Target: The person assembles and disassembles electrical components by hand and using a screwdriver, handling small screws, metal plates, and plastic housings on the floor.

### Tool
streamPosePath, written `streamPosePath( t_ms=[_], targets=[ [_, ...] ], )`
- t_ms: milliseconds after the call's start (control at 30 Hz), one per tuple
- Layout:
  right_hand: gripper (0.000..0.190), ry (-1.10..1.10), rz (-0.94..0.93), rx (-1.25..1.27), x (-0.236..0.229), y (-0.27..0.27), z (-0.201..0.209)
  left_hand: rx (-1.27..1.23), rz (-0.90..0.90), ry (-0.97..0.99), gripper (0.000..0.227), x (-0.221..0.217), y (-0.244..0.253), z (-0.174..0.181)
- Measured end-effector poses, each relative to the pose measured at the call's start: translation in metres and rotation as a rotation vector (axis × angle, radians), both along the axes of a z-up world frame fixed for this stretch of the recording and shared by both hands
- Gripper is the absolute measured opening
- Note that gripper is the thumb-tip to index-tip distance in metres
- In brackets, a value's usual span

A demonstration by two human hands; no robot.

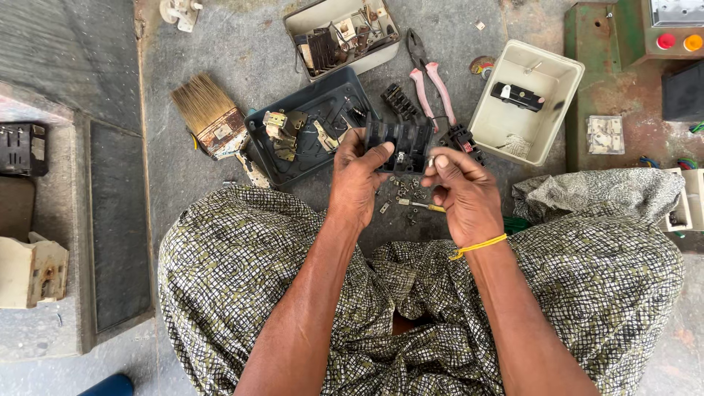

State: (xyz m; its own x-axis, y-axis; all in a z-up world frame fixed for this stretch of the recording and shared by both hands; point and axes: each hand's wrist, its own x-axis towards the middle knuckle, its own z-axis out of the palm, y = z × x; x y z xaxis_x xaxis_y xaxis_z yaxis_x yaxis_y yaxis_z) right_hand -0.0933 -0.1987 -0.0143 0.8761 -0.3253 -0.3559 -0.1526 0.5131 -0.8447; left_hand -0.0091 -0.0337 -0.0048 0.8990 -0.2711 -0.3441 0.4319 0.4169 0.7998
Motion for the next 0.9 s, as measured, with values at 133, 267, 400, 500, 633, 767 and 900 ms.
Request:
streamPosePath(
  t_ms=[133,267,400,500,633,767,900],
  targets=[
    [0.026,0.018,0.029,-0.075,0.000,-0.002,0.001,0.070,-0.021,0.003,0.020,0.000,-0.001,-0.004],
    [0.030,-0.066,0.090,-0.061,-0.001,-0.003,0.008,-0.040,0.013,-0.002,0.020,0.002,0.000,-0.007],
    [0.030,-0.091,0.139,-0.302,0.000,-0.003,0.009,-0.034,0.014,0.008,0.021,0.002,0.000,-0.009],
    [0.027,-0.065,0.119,-0.465,0.002,-0.002,0.003,-0.028,0.014,0.007,0.020,0.003,-0.001,-0.008],
    [0.020,-0.021,0.071,-0.609,0.002,-0.003,-0.002,-0.014,0.001,0.002,0.019,0.001,-0.001,-0.004],
    [0.016,-0.288,0.039,-0.701,0.000,-0.005,0.006,-0.024,0.035,0.013,0.022,0.001,-0.001,0.001],
    [0.015,-0.167,0.010,-0.508,0.000,-0.006,0.020,0.014,0.031,-0.023,0.022,-0.001,-0.002,0.002]
  ],
)
